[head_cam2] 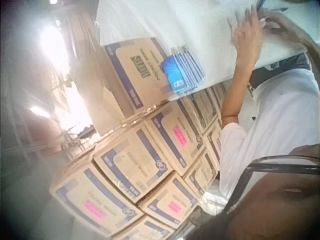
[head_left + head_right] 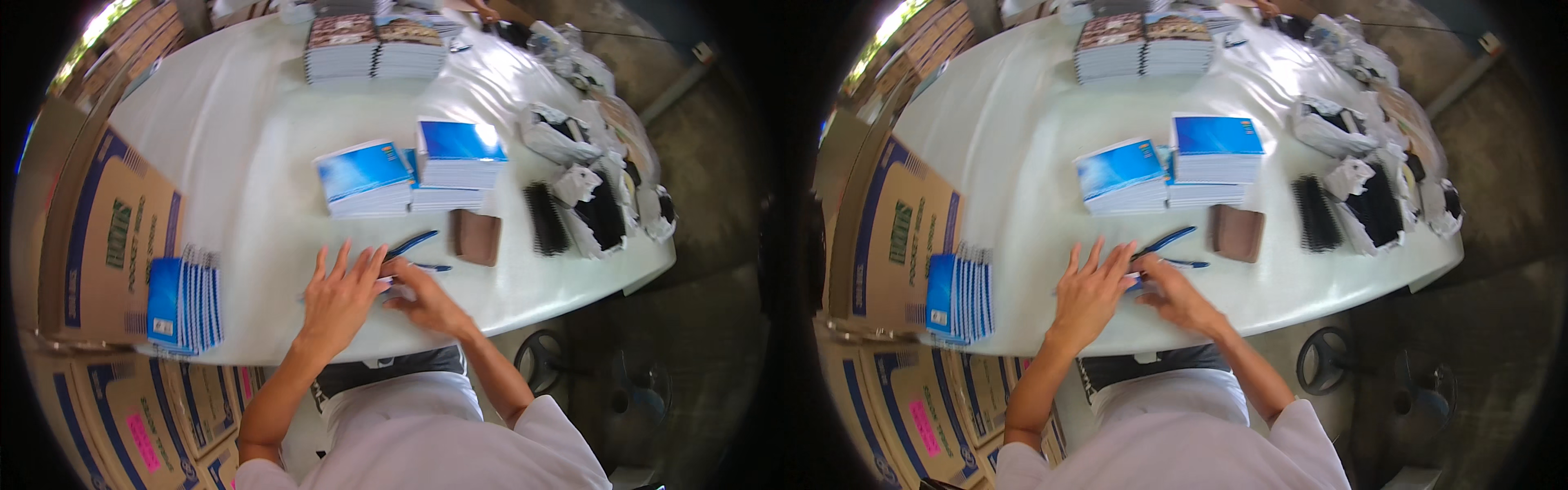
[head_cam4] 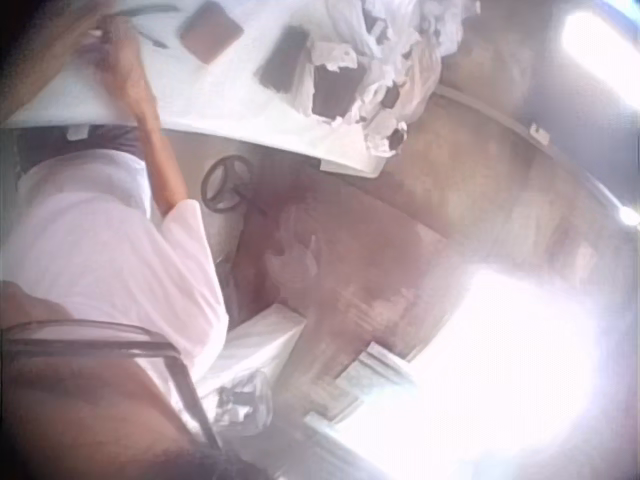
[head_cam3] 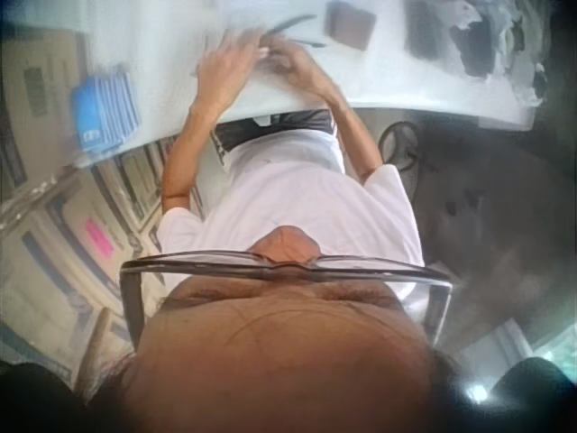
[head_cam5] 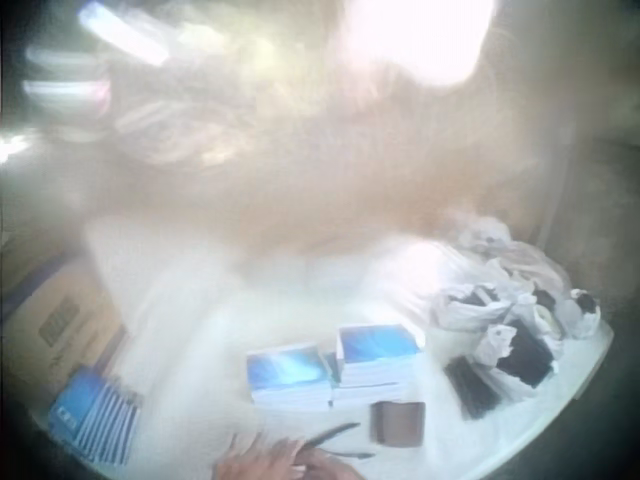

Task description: The person assembles notebooks by threading a spiral wire through the pre-punched holes of stacked covers and pages, then trims the excess wire using a pair of pliers.

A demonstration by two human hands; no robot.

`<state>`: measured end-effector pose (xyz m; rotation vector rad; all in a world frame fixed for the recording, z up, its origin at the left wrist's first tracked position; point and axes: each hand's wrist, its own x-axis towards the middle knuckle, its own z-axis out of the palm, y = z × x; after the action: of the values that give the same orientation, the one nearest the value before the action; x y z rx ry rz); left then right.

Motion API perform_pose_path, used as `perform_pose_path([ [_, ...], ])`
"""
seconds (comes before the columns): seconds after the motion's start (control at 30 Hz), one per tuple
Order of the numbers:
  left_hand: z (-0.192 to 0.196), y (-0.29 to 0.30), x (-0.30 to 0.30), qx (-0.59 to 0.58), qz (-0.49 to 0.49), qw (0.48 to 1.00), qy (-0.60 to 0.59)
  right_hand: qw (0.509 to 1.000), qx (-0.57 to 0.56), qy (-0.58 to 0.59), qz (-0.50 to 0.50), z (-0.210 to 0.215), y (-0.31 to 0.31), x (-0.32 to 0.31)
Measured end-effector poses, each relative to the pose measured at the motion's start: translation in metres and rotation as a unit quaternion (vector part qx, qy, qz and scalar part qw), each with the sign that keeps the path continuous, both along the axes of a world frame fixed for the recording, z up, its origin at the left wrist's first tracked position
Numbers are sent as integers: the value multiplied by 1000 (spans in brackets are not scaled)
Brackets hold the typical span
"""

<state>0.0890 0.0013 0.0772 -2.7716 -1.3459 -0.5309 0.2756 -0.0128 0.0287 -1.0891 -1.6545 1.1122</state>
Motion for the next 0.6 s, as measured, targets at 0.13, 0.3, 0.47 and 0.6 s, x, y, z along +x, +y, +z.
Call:
perform_pose_path([
  [0.13,6,-11,-5,-89,-10,996,-8,928,185,-187,-264,29,51,147],
  [0.3,6,-6,7,-100,-31,994,-2,645,166,-628,-402,1,77,238],
  [0.47,6,-8,1,-79,-44,995,-33,672,154,-620,-373,-5,80,247],
  [0.6,5,-6,0,-89,-42,995,-34,743,213,-509,-379,29,68,221],
])
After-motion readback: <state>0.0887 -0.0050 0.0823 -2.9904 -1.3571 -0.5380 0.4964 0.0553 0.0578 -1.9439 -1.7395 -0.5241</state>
